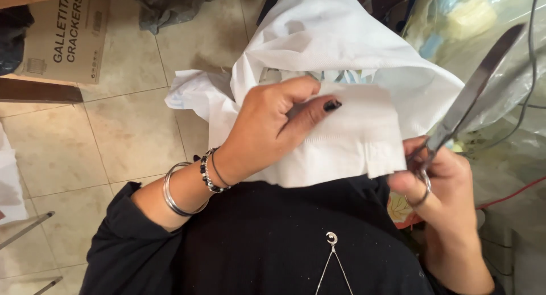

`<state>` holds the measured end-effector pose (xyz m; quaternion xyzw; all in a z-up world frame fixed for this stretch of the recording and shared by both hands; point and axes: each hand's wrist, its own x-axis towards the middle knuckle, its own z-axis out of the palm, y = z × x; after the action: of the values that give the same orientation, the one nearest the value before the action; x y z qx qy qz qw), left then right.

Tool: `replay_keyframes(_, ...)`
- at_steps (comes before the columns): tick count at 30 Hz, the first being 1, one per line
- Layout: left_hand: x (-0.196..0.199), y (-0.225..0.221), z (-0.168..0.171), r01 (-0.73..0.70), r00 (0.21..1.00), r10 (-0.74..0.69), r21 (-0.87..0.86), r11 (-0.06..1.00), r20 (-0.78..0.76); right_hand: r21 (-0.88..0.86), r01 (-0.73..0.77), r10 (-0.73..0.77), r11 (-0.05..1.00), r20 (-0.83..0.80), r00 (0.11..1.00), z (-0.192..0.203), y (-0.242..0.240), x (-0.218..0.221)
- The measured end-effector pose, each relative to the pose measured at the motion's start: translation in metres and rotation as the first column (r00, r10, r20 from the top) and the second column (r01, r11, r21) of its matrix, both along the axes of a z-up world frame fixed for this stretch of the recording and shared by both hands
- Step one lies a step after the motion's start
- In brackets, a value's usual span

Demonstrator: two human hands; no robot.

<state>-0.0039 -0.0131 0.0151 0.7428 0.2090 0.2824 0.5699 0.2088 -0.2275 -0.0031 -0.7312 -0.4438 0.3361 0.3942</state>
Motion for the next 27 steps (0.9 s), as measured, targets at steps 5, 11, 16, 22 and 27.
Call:
replay_keyframes(5, 0.002, 0.007, 0.003, -0.144, 0.986, 0.126, 0.178, 0.973, 0.104, -0.14, -0.38, 0.393, 0.914, 0.08, 0.916, 0.015, -0.015, 0.016)
replay_keyframes(11, 0.01, 0.009, -0.011, -0.189, 0.971, 0.129, 0.317, 0.929, 0.201, -0.282, -0.485, 0.519, 0.828, 0.057, 0.853, 0.008, -0.015, 0.005)
replay_keyframes(16, 0.009, 0.0, -0.012, -0.169, 0.979, 0.106, 0.406, 0.898, 0.172, -0.235, -0.495, 0.528, 0.837, 0.109, 0.842, 0.01, 0.005, -0.013)
replay_keyframes(22, 0.006, 0.0, -0.017, -0.171, 0.984, 0.136, 0.376, 0.911, 0.118, -0.261, -0.4, 0.439, 0.879, 0.112, 0.892, -0.003, 0.001, -0.016)
replay_keyframes(27, 0.012, 0.001, -0.012, -0.229, 0.97, 0.183, 0.341, 0.912, 0.16, -0.253, -0.23, 0.273, 0.94, 0.15, 0.95, -0.023, -0.023, -0.012)
